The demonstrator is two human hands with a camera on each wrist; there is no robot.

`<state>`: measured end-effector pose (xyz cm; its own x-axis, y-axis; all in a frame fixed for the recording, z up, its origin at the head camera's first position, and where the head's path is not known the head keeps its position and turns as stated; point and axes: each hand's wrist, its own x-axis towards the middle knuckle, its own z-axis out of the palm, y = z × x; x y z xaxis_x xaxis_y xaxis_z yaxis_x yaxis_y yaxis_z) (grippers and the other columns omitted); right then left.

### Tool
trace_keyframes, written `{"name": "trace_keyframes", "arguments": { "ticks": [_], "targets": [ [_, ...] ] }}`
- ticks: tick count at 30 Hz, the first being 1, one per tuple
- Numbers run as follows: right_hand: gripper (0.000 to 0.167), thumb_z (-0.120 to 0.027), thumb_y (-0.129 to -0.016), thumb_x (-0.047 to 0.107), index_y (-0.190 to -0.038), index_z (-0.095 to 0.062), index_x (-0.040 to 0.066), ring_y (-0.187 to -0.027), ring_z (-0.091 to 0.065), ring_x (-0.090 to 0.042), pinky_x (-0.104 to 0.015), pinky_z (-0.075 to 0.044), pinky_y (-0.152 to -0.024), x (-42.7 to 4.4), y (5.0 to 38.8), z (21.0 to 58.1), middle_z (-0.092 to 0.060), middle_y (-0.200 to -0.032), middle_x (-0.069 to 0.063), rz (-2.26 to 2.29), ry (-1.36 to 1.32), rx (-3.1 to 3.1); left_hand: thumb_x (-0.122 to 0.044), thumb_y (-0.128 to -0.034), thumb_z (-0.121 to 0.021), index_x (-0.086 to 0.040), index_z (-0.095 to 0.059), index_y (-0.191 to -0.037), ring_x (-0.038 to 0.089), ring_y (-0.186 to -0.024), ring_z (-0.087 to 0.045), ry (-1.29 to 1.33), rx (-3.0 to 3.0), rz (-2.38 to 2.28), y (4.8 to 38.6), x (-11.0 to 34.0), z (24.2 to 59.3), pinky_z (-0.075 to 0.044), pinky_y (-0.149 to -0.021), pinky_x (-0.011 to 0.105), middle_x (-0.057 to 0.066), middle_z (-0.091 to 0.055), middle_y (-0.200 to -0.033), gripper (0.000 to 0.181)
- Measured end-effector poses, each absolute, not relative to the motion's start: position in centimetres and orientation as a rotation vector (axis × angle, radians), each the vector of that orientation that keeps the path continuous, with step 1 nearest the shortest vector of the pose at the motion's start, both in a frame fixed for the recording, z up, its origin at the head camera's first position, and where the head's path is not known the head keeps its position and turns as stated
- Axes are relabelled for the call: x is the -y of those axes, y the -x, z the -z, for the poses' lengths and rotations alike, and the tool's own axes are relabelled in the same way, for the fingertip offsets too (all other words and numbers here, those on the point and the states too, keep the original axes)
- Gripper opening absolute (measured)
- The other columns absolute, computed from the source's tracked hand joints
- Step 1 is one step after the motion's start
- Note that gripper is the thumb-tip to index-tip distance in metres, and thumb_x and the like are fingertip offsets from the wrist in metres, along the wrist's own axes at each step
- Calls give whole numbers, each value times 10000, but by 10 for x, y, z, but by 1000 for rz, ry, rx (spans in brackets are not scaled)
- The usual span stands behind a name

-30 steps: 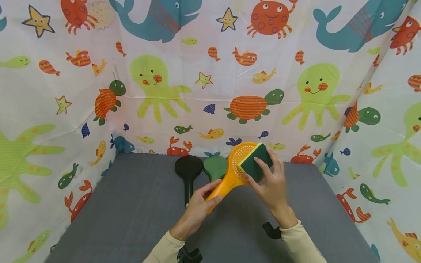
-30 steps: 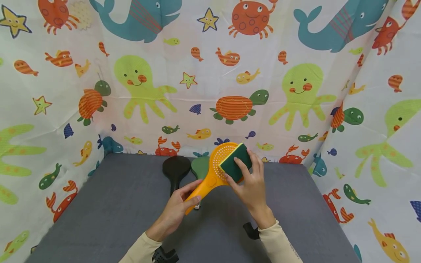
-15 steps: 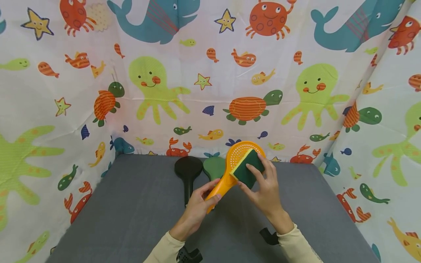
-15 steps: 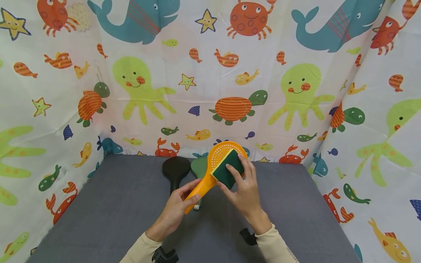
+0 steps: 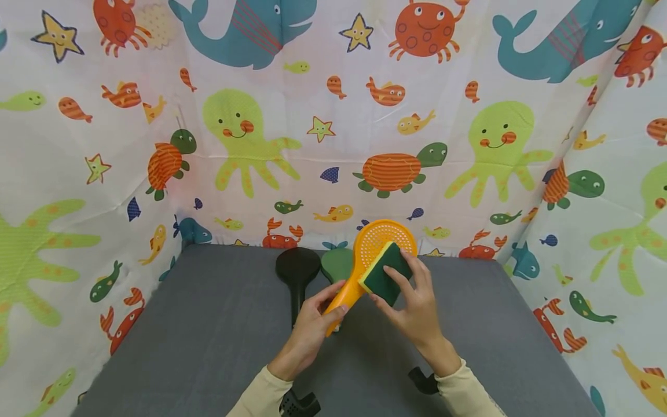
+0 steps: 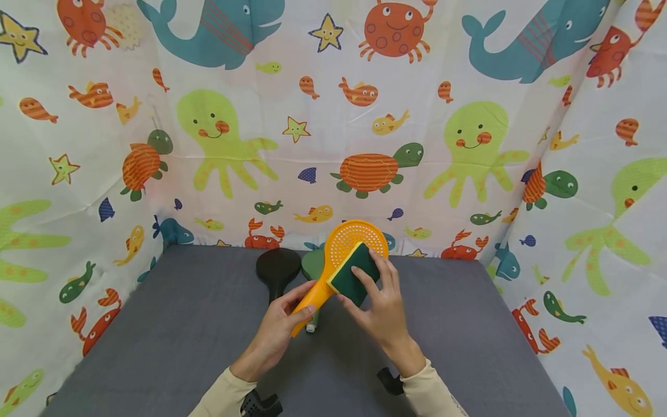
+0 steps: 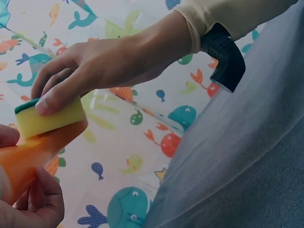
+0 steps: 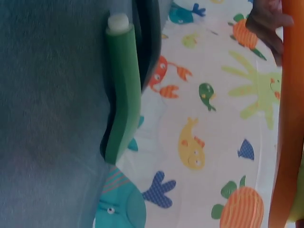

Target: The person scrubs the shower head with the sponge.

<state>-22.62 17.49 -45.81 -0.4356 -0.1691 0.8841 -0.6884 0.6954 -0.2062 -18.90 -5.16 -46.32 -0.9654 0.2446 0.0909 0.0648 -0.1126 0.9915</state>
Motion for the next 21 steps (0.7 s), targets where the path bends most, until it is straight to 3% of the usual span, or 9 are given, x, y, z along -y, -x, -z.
{"name": "trace_keyframes", "arguments": {
  "ticks": [6,14,21],
  "targets": [
    [596,-604,-879,621,-1209,-675,130,-1266,-456,-399,-556,-482,-913,-164,222,461,-467,-1466,-202,-699,-700,1956,-185,-929,-673,-98,-414,-1486,202,-1024,-558,-303,-1947,-2274,192,52,464,-500,-879,254,149,-517,-1200,620],
    [608,-594,-881,633,-1244,-657,149,-1294,-437,-380,-484,-489,-987,-159,218,461,-445,-1484,-196,-672,-724,1984,-125,-885,-723,-34,-487,-1428,229,-1116,-593,-240,-1708,-2397,196,53,472,-534,-926,256,172,-525,-1384,599],
    [591,-617,-886,598,-1245,-653,131,-1302,-427,-408,-330,-329,-1145,-158,220,463,-444,-1472,-232,-674,-777,1935,-104,-890,-713,-18,-485,-1428,223,-1150,-601,-291,-1559,-2443,199,54,473,-531,-961,354,169,-502,-1393,591]
  ]
}}
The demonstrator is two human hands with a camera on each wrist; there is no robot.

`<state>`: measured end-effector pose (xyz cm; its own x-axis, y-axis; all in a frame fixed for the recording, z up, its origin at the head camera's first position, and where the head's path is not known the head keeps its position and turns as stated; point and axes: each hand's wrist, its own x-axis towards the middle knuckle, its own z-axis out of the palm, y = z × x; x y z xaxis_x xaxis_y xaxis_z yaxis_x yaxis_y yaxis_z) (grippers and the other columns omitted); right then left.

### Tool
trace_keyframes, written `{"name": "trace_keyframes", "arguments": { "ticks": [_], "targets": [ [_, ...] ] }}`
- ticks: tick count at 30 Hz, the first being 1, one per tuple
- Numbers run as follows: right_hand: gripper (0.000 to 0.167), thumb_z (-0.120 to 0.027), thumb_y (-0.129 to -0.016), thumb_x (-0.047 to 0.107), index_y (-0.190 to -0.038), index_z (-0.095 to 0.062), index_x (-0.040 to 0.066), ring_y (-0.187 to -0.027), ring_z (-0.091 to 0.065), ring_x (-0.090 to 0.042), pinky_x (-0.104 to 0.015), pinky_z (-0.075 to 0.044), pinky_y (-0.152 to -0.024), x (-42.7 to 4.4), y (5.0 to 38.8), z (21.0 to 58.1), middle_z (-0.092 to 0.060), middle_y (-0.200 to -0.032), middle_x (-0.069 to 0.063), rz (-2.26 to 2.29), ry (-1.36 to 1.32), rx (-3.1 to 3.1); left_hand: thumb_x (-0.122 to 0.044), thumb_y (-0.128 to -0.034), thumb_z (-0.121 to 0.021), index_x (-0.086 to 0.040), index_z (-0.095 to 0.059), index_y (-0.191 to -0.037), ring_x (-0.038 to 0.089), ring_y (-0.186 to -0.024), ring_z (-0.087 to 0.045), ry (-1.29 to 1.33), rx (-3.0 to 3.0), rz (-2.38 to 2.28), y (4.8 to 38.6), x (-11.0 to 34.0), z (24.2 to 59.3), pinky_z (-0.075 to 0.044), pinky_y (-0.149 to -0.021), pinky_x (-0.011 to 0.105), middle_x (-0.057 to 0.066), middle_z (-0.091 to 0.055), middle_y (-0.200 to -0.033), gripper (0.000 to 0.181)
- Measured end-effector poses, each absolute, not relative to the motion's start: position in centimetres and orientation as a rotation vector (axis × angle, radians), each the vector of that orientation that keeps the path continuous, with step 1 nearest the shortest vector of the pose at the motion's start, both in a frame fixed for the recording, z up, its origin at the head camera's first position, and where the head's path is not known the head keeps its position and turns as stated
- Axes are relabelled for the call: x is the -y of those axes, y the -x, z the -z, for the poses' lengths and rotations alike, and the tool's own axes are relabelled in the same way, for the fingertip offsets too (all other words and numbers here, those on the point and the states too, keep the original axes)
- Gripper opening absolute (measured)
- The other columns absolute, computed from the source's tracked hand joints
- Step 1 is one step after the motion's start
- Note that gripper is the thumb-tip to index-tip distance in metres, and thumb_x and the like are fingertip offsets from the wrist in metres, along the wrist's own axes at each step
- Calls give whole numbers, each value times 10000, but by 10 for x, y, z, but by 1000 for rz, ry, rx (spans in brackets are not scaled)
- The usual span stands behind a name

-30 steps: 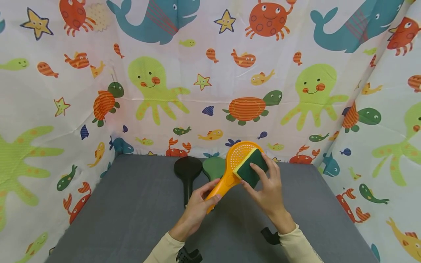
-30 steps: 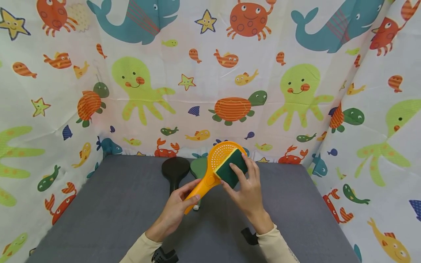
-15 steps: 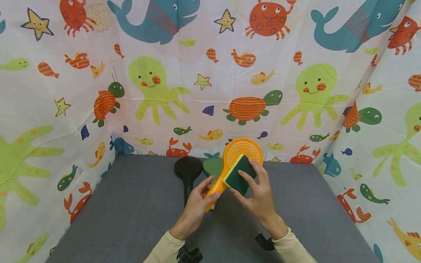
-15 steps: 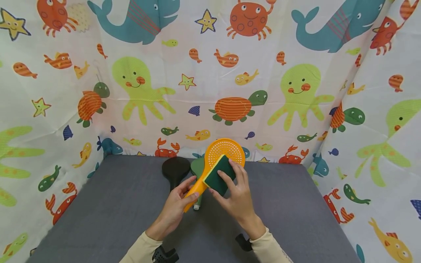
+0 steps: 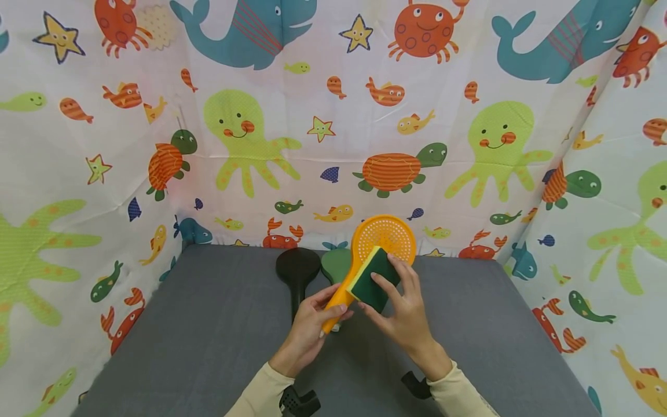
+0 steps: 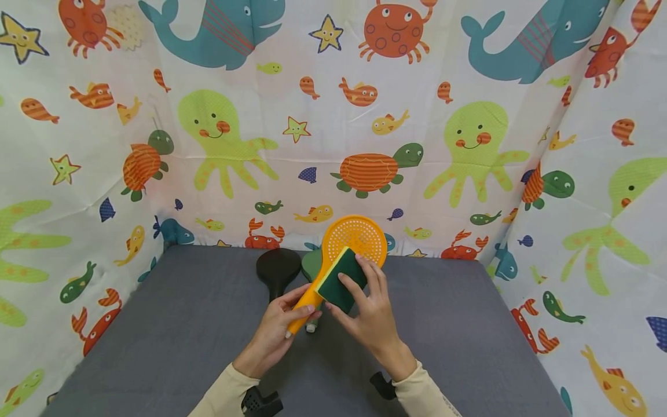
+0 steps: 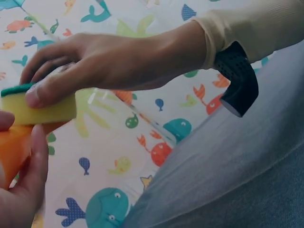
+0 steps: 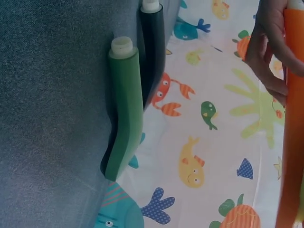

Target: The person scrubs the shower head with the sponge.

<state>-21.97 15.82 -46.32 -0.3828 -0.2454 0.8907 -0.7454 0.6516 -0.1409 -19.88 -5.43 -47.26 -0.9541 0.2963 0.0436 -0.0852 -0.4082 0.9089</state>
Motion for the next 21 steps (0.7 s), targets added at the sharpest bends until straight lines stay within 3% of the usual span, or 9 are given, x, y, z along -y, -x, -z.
{"name": "trace_keyframes", "arguments": {
  "ticks": [4,8,14,17,21],
  "targets": [
    [574,-619,-892,579,-1234,-655,121,-1301,-428,-415,-311,-290,-1161,-157,222,467,-452,-1455,-246,-680,-800,1913,-120,-901,-704,-43,-492,-1433,231,-1126,-649,-297,-1541,-2404,202,59,473,-549,-930,364,161,-531,-1392,578],
    [571,-619,-892,578,-1236,-654,123,-1295,-434,-406,-303,-310,-1146,-157,222,470,-456,-1448,-247,-674,-811,1922,-273,-932,-675,-98,-507,-1433,170,-966,-715,-281,-1648,-2331,204,62,477,-562,-760,262,160,-613,-1317,556],
    [576,-617,-888,590,-1248,-650,141,-1296,-432,-389,-260,-329,-1128,-158,223,471,-458,-1451,-230,-659,-824,1955,-458,-949,-596,-148,-555,-1389,125,-718,-646,-268,-1743,-2306,204,62,483,-510,-581,197,184,-689,-1096,539],
    [583,-614,-888,594,-1256,-645,142,-1300,-430,-385,-251,-324,-1132,-160,225,472,-453,-1458,-223,-657,-823,1964,-474,-952,-584,-172,-554,-1393,143,-717,-623,-262,-1718,-2319,205,61,483,-514,-589,205,158,-693,-1060,535],
    [588,-604,-887,607,-1255,-645,151,-1300,-431,-386,-276,-328,-1137,-160,226,471,-455,-1460,-215,-648,-824,1968,-442,-971,-569,-179,-528,-1420,167,-807,-642,-269,-1666,-2329,204,61,480,-532,-677,225,153,-658,-1157,522]
  ]
}}
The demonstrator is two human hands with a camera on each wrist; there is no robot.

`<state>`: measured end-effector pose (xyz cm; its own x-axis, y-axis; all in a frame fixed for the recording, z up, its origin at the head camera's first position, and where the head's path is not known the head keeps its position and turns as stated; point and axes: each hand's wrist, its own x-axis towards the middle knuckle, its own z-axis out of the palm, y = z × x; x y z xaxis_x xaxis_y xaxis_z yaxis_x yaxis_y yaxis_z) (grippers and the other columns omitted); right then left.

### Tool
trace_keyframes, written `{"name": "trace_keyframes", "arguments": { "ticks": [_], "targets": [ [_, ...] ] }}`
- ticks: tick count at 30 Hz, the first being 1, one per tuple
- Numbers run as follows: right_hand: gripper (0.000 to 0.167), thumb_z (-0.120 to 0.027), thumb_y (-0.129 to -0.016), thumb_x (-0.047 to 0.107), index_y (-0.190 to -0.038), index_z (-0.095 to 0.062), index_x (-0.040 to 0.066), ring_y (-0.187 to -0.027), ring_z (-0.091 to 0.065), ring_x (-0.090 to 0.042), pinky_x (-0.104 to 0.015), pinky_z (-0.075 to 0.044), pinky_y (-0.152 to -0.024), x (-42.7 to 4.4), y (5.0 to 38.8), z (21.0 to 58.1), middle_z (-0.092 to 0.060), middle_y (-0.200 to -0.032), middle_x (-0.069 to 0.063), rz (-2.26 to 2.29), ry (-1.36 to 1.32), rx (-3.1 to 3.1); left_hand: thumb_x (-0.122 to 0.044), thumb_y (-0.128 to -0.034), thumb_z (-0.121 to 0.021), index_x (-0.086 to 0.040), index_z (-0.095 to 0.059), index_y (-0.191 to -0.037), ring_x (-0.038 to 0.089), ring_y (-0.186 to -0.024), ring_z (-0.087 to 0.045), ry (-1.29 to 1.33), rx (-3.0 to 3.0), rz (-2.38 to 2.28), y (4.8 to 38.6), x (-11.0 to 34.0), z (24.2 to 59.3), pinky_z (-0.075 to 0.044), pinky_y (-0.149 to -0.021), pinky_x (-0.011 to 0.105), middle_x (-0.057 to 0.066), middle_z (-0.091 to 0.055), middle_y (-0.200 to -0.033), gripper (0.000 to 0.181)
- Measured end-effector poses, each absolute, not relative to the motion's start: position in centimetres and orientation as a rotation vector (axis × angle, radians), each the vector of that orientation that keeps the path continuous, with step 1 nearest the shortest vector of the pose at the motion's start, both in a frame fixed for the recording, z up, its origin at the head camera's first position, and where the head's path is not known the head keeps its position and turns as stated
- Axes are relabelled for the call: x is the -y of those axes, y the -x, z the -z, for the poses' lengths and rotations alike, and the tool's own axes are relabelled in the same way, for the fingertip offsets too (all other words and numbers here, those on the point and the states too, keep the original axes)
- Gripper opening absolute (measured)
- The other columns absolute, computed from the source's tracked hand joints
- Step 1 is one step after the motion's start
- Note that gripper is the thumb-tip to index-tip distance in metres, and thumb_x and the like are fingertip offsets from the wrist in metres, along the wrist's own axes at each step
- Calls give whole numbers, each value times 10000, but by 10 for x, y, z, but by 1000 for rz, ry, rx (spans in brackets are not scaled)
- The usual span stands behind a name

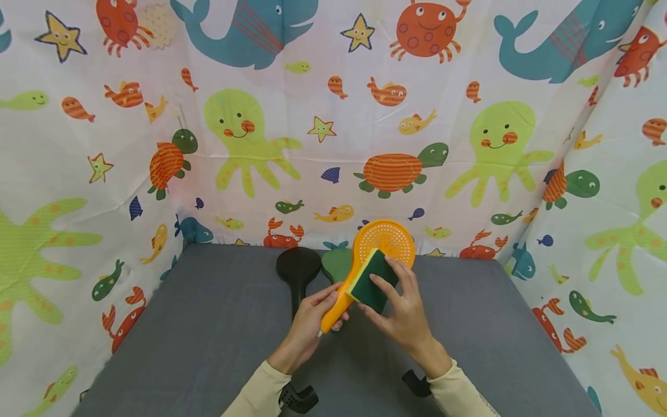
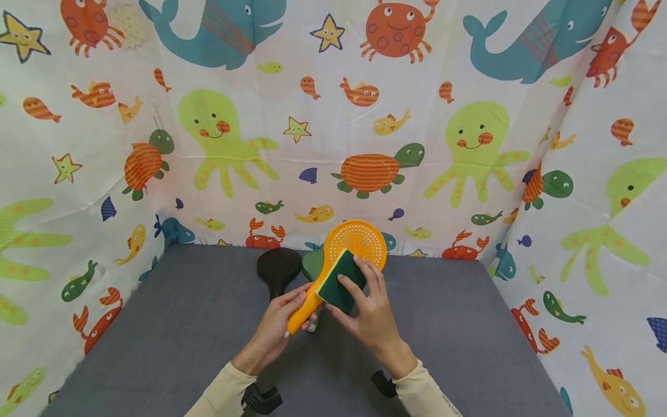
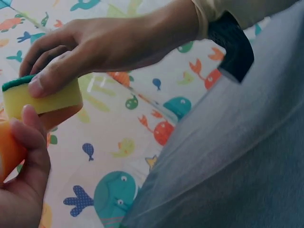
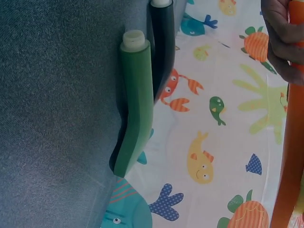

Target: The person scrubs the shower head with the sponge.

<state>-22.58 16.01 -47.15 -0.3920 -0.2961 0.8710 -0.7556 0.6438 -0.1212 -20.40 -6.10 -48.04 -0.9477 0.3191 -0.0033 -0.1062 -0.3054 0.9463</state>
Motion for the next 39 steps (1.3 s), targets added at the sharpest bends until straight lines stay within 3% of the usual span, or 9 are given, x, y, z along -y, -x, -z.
{"name": "trace_keyframes", "arguments": {
  "ticks": [9,13,18,21,25,30,39],
  "targets": [
    [552,-612,-892,585,-1233,-660,154,-1291,-436,-389,-265,-253,-1186,-155,222,470,-472,-1447,-221,-634,-933,1954,-366,-1012,-523,-178,-456,-1477,191,-1026,-586,-224,-1545,-2349,203,60,478,-514,-868,272,121,-506,-1399,507],
    [537,-621,-893,570,-1227,-667,152,-1279,-443,-382,-296,-296,-1162,-152,221,469,-479,-1442,-221,-652,-952,1947,-356,-1023,-501,-207,-433,-1492,182,-1080,-539,-224,-1488,-2369,202,59,478,-489,-898,274,97,-430,-1487,497],
    [546,-613,-887,594,-1242,-658,182,-1282,-444,-358,-412,-433,-1064,-149,216,468,-471,-1451,-197,-646,-963,1989,-341,-1041,-462,-221,-402,-1509,177,-1099,-521,-237,-1449,-2399,203,57,477,-451,-894,274,81,-391,-1521,486],
    [548,-623,-880,593,-1251,-649,190,-1291,-439,-349,-462,-475,-1017,-147,212,469,-464,-1458,-193,-650,-980,2006,-308,-1055,-434,-211,-380,-1520,176,-1202,-504,-257,-1422,-2425,202,56,476,-460,-937,251,65,-347,-1562,478],
    [539,-637,-879,573,-1253,-646,184,-1292,-439,-343,-444,-469,-1028,-143,207,471,-468,-1452,-196,-669,-1012,1993,-276,-1060,-425,-212,-356,-1530,187,-1352,-444,-296,-1377,-2451,202,57,477,-470,-1023,241,48,-295,-1603,480],
    [538,-667,-872,539,-1262,-640,170,-1299,-440,-342,-424,-439,-1066,-138,203,474,-471,-1446,-203,-695,-1062,1972,-272,-1053,-445,-225,-354,-1526,195,-1331,-482,-295,-1351,-2469,203,58,478,-478,-1031,291,64,-321,-1576,484],
    [531,-670,-871,540,-1256,-635,175,-1310,-432,-336,-414,-429,-1078,-137,202,478,-466,-1447,-208,-707,-1072,1982,-224,-1039,-486,-89,-348,-1521,197,-1277,-528,-313,-1302,-2488,207,61,482,-477,-1032,304,126,-368,-1545,519]
  ]
}}
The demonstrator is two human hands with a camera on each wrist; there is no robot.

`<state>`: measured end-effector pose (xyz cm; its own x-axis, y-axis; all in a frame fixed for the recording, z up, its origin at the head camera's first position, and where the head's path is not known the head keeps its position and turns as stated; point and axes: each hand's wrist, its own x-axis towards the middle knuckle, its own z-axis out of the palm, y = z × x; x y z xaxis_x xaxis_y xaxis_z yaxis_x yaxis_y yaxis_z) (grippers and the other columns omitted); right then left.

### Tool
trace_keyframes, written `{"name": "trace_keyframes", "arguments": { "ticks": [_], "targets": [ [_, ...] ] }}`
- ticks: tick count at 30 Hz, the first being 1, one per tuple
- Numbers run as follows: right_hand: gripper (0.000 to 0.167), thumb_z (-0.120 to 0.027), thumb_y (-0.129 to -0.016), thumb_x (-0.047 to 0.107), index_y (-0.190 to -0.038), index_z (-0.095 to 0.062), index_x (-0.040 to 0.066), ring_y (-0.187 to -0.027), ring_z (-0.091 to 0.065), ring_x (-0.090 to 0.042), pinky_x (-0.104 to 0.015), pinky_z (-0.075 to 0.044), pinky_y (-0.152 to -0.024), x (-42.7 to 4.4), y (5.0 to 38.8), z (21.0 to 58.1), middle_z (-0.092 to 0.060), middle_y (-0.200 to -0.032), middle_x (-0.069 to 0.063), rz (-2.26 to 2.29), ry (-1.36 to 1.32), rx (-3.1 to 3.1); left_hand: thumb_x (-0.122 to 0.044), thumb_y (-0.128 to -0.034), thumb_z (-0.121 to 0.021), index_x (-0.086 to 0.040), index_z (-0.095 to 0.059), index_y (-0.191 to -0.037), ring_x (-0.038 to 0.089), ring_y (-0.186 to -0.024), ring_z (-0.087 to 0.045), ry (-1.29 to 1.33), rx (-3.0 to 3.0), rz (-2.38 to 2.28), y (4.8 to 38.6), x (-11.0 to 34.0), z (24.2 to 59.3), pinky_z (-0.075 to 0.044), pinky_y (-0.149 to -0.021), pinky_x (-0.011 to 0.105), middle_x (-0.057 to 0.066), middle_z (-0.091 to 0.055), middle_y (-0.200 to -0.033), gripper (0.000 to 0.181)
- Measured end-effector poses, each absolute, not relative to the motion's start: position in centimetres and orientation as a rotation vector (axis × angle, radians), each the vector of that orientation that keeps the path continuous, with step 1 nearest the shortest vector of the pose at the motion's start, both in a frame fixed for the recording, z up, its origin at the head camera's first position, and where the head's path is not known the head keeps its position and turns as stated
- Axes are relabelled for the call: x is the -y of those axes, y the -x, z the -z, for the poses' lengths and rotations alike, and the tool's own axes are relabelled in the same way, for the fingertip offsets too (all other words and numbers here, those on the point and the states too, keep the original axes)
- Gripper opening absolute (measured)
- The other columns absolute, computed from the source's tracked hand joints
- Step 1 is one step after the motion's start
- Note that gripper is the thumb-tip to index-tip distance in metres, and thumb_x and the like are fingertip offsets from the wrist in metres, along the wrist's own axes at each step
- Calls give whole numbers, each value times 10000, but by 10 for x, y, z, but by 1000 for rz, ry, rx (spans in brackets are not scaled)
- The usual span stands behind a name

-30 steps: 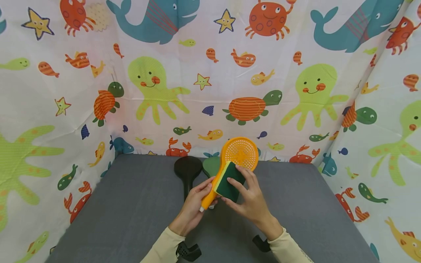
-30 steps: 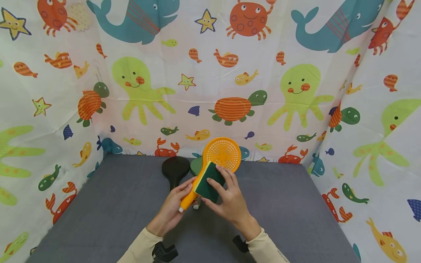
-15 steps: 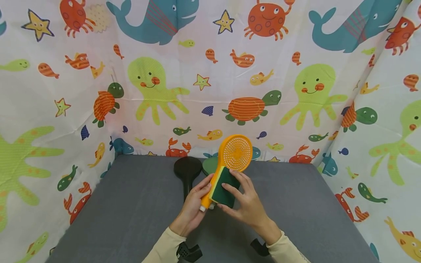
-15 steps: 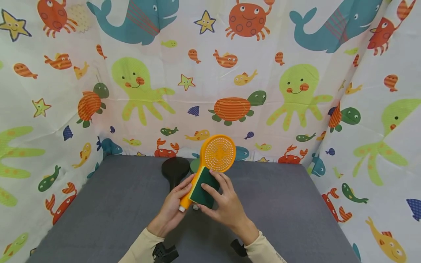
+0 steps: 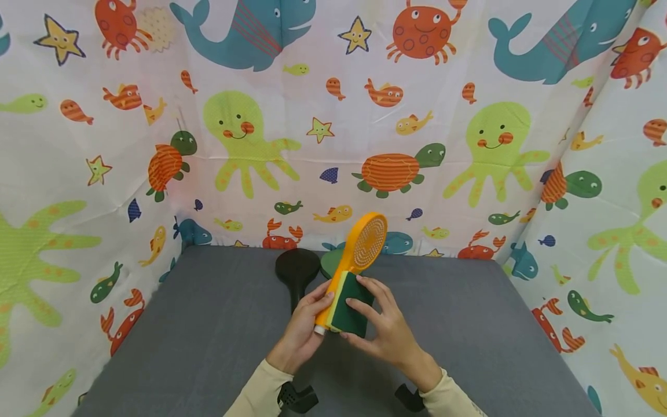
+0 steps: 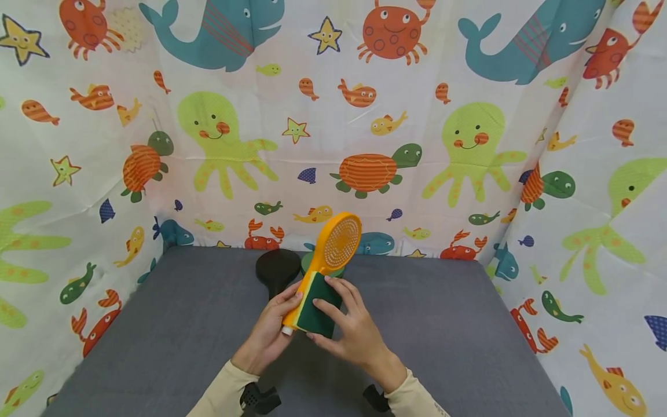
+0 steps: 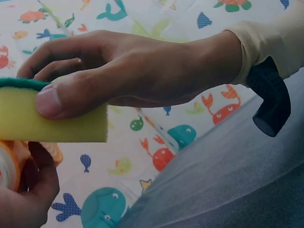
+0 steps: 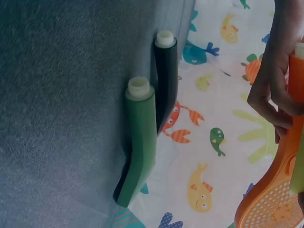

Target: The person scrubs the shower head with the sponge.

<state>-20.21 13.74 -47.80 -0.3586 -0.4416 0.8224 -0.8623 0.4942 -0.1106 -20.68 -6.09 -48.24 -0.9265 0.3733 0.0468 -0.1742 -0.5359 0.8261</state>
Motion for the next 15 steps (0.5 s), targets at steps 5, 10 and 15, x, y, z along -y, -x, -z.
{"name": "trace_keyframes", "arguments": {
  "ticks": [5,10,15],
  "targets": [
    [524,-676,-868,532,-1250,-638,176,-1308,-434,-337,-428,-454,-1051,-139,206,477,-462,-1453,-206,-679,-1086,1980,-211,-1035,-494,-127,-359,-1523,190,-1299,-515,-297,-1247,-2471,209,64,486,-463,-1047,292,95,-365,-1554,513],
    [518,-650,-880,546,-1242,-646,175,-1307,-432,-343,-410,-441,-1065,-141,210,472,-466,-1449,-208,-653,-1064,1978,-224,-1016,-536,-142,-373,-1518,176,-1270,-539,-278,-1296,-2458,209,65,486,-481,-1020,264,102,-374,-1549,534],
    [523,-603,-895,578,-1219,-663,172,-1287,-448,-352,-413,-456,-1046,-142,213,469,-486,-1434,-210,-632,-1026,1965,-213,-995,-577,-145,-381,-1515,158,-1237,-543,-267,-1403,-2452,208,65,483,-495,-975,234,83,-369,-1556,560]
  ]
}}
